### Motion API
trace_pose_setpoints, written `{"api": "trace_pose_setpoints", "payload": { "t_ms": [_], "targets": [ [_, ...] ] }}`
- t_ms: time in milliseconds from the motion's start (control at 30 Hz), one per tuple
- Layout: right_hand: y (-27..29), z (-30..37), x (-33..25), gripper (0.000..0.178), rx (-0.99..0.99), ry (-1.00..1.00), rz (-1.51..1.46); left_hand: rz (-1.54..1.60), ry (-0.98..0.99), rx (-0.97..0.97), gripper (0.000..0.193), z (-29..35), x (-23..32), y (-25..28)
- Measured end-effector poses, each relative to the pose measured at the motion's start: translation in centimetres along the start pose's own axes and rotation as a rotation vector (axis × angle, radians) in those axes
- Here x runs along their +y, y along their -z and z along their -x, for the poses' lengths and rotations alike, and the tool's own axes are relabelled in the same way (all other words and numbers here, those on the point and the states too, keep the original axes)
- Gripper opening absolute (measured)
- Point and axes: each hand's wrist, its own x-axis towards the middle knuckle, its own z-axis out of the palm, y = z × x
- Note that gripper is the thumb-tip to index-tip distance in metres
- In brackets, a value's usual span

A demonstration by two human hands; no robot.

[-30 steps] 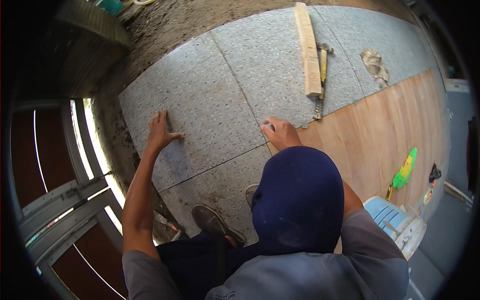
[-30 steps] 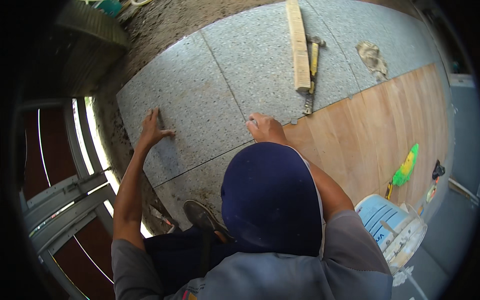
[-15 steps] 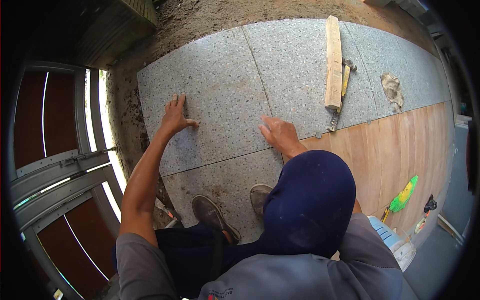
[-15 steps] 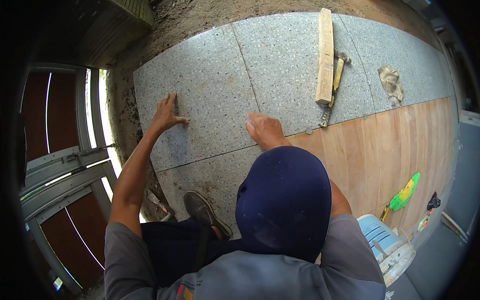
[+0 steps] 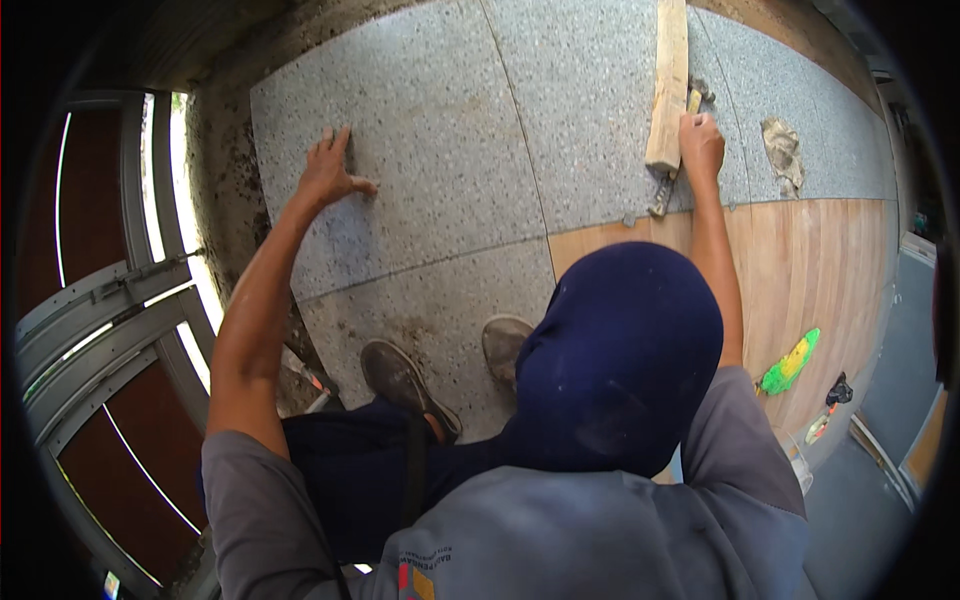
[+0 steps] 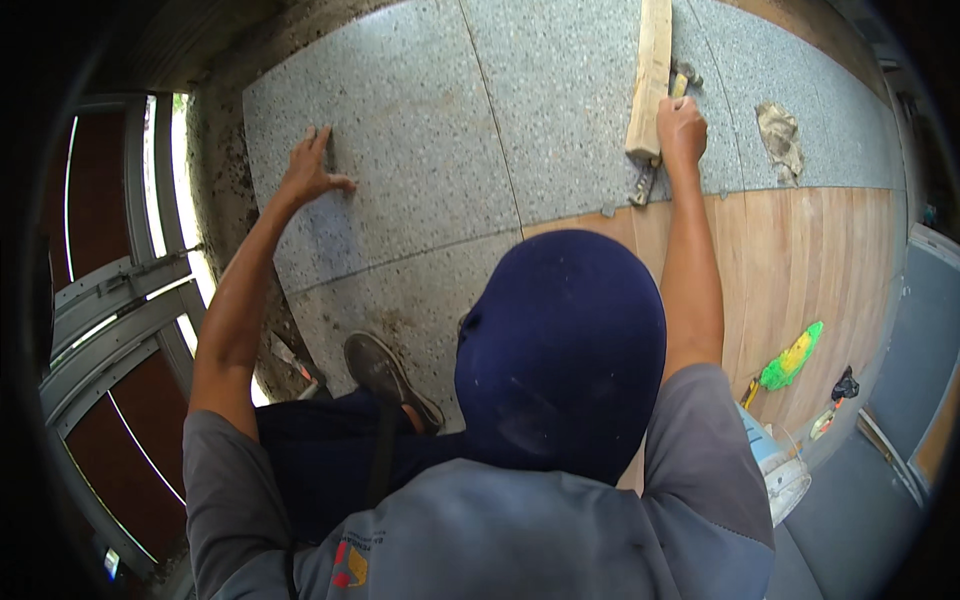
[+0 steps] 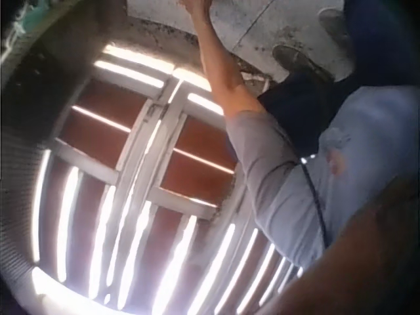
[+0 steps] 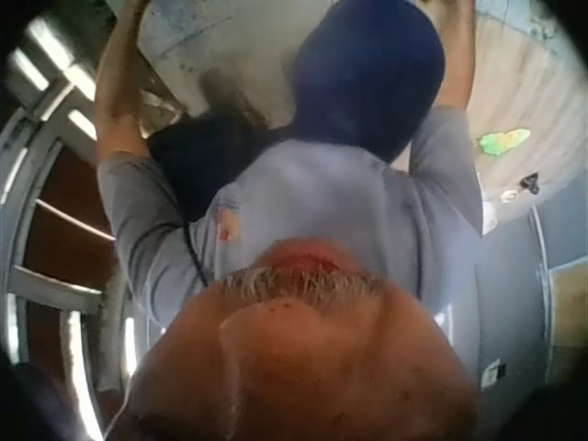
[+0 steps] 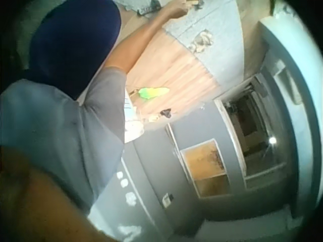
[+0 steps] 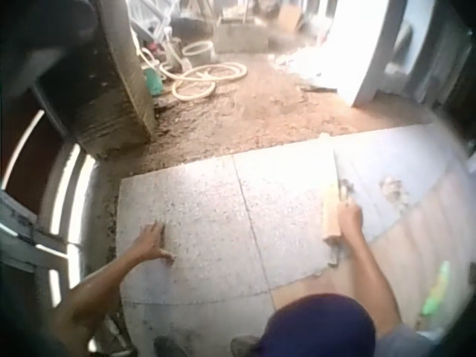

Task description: The recorder is installing and leveling large floor tiles using a hammer and a wooden block.

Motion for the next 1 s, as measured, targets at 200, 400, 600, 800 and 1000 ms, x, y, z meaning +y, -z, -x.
{"api": "trace_pose_setpoints", "payload": {
  "t_ms": [200, 400, 600, 800, 1000],
  "targets": [
    [-2.3, -5.1, 2.4, 0.051, -0.301, -0.228, -0.214, -0.072, -0.039, 0.081, 0.137, -0.8, -2.1, -1.9],
    [-3.5, -8.9, 7.5, 0.043, -0.288, -0.123, 0.016, -0.074, -0.094, 0.110, 0.131, -1.7, -1.6, -2.8],
    [1.7, -9.1, 6.9, 0.026, -0.202, -0.345, -0.336, -0.071, -0.113, 0.184, 0.130, -1.5, -4.4, -3.7],
    [13.1, -5.3, 0.6, 0.016, -0.184, -0.104, -1.246, 0.057, -0.058, -0.095, 0.136, 0.1, -0.1, 1.2],
    [20.3, 0.4, -10.9, 0.008, -0.138, 0.280, -1.423, 0.020, -0.019, -0.060, 0.131, 0.3, 0.1, 1.7]
  ]
}}
